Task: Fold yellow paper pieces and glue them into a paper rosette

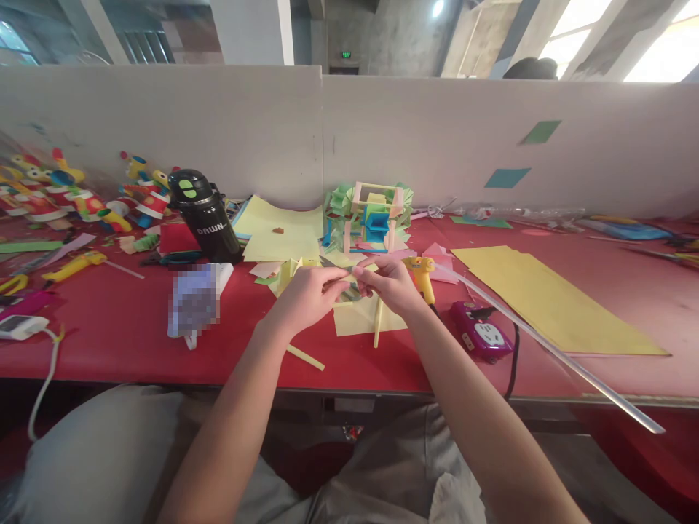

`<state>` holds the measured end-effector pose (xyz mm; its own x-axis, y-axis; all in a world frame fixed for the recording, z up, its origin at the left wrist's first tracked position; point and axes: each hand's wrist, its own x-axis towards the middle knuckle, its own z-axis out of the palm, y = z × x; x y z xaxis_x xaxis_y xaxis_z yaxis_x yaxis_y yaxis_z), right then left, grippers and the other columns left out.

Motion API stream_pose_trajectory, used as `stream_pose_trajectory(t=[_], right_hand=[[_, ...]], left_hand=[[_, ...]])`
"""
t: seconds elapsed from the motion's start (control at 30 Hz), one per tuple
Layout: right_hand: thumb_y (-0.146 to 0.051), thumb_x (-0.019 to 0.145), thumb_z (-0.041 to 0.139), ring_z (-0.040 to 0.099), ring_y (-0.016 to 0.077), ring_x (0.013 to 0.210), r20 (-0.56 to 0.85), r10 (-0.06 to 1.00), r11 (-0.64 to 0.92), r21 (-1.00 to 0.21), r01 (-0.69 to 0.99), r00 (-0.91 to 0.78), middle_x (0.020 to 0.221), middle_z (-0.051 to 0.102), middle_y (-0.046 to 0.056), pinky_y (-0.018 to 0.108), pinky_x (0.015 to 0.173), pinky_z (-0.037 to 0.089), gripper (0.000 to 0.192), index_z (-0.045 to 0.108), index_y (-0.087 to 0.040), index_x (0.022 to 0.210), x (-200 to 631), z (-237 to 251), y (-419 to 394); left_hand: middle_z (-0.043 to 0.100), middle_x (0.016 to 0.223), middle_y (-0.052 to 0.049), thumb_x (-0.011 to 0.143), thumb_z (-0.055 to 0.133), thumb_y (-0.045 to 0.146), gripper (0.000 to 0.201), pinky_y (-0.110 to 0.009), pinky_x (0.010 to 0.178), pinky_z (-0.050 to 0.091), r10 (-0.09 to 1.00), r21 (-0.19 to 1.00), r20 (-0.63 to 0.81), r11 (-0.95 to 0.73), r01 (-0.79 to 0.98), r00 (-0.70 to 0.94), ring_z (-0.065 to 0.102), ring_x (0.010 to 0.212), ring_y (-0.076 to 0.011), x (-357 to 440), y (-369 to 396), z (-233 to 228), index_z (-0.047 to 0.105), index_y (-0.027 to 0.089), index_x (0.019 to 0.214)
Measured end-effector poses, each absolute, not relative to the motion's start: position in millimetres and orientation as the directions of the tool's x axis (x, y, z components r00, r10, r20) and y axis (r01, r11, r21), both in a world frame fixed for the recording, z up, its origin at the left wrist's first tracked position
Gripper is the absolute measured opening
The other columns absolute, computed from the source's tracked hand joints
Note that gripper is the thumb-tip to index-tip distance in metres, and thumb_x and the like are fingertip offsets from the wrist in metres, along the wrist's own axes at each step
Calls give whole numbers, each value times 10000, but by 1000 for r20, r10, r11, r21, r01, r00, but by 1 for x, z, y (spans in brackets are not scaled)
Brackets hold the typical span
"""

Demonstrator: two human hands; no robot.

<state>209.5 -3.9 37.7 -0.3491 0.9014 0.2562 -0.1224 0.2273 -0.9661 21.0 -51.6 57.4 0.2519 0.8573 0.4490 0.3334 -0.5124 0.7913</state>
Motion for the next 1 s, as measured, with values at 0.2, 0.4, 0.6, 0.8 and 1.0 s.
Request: stream_pose_trajectory(t=[0.2,0.4,0.6,0.8,1.0], right_hand=[[-546,684,815,596,132,484,227,911,182,-971,-157,-343,582,642,-5,265,475,454,416,624,-186,766,212,34,-2],[-611,718,765,625,152,519,264,901,240,-964,-112,-345,629,669,28,282,495,482,454,617,-183,752,209,33,0],[-676,852,556,595,160,566,264,928,334,-903,271,-264,654,643,44,295,536,439,505,604,-197,699,221,30,-10],[-467,886,543,601,245,722,247,968,75,-437,896,39,787,666,87,352,632,422,291,624,-209,779,269,17,-45],[-398,923,473,605,356,1096,224,969,-45,-267,963,107,1170,630,237,414,862,459,407,584,-91,1166,294,21,-37]], left_hand=[[753,862,-70,777,769,285,154,-283,674,433,835,765,513,-550,335,199,598,701,-194,13,-47,59,804,231,917],[735,787,-56,845,701,277,119,-275,657,435,784,694,583,-617,372,214,597,666,-178,9,-43,55,807,243,886],[737,850,-74,856,680,283,161,-256,635,453,779,677,617,-596,431,108,622,729,-190,3,-40,56,798,210,938],[729,941,-93,887,619,259,239,-258,649,494,782,689,617,-590,421,88,657,774,-195,6,-36,50,768,189,1061],[744,775,-61,889,641,291,225,-272,668,526,815,677,570,-540,500,109,681,678,-181,17,-34,41,759,181,1046]])
